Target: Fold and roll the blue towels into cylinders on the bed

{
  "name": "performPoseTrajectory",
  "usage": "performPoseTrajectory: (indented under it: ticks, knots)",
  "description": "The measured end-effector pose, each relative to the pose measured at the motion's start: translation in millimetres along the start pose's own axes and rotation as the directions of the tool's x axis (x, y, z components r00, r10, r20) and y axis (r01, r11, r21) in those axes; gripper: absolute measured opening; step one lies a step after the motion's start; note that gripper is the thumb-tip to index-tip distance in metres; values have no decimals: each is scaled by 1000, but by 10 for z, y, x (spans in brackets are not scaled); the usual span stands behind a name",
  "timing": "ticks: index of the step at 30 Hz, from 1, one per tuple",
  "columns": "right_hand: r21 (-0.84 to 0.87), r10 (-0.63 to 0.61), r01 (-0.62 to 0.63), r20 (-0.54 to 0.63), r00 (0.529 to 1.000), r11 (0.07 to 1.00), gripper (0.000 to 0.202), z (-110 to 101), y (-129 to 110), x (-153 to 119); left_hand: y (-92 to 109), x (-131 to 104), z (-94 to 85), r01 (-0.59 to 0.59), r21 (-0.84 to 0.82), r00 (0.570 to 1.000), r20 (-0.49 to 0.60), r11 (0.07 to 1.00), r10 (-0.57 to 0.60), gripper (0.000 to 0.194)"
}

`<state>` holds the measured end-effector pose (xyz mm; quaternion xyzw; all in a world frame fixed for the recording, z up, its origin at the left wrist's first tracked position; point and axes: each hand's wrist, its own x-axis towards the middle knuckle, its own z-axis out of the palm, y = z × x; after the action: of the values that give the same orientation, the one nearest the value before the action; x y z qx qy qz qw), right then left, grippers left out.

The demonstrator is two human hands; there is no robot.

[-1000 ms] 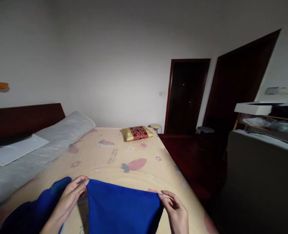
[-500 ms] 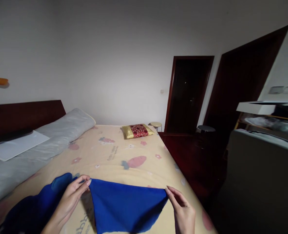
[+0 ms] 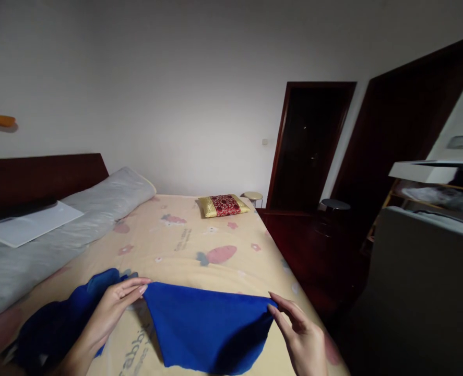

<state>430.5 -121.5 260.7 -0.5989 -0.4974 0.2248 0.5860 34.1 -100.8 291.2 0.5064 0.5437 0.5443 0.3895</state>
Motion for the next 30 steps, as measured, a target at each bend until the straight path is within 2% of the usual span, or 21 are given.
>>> performPoseTrajectory:
  ticks: [4, 8, 11, 13, 15, 18, 21, 24, 26, 28, 30]
  knots:
    - [-235, -209, 198, -19, 978, 951, 47, -44, 2, -49, 1, 6, -71, 44, 83, 993, 103, 996, -52, 37]
    - [-372, -357, 342, 30, 934, 863, 41, 57, 124, -60, -193, 112, -73, -26, 183, 998, 60, 983, 15, 27]
    - [-395, -333, 356, 126, 934, 847, 32, 297, 323, 27, -467, 325, 19, -150, 305, 988, 11, 940, 154, 20]
    - [-392, -284, 334, 181, 941, 857, 25, 509, 447, 169, -636, 546, 115, -253, 384, 961, -2, 888, 275, 16]
    - [-368, -281, 336, 195, 940, 867, 22, 709, 494, 389, -713, 805, 202, -324, 427, 929, -28, 844, 370, 15]
    - [-315, -333, 369, 162, 929, 874, 22, 873, 353, 790, -580, 1156, 239, -384, 440, 892, -50, 812, 449, 16]
    - [-259, -401, 423, 138, 906, 868, 26, 825, 69, 1090, -266, 1317, 126, -450, 434, 851, -58, 781, 522, 18]
    - [-230, -445, 481, 191, 875, 846, 27, 669, -74, 1158, -65, 1241, -61, -512, 413, 820, -27, 753, 572, 19]
    - [-266, -425, 505, 305, 852, 821, 24, 586, 17, 1083, -118, 1092, -156, -538, 415, 817, 41, 734, 575, 18]
    - [-347, -343, 512, 446, 827, 786, 23, 557, 263, 927, -350, 894, -187, -529, 452, 839, 148, 718, 524, 16]
    - [-428, -234, 503, 540, 809, 751, 21, 589, 614, 700, -731, 664, -147, -475, 540, 879, 252, 695, 404, 13]
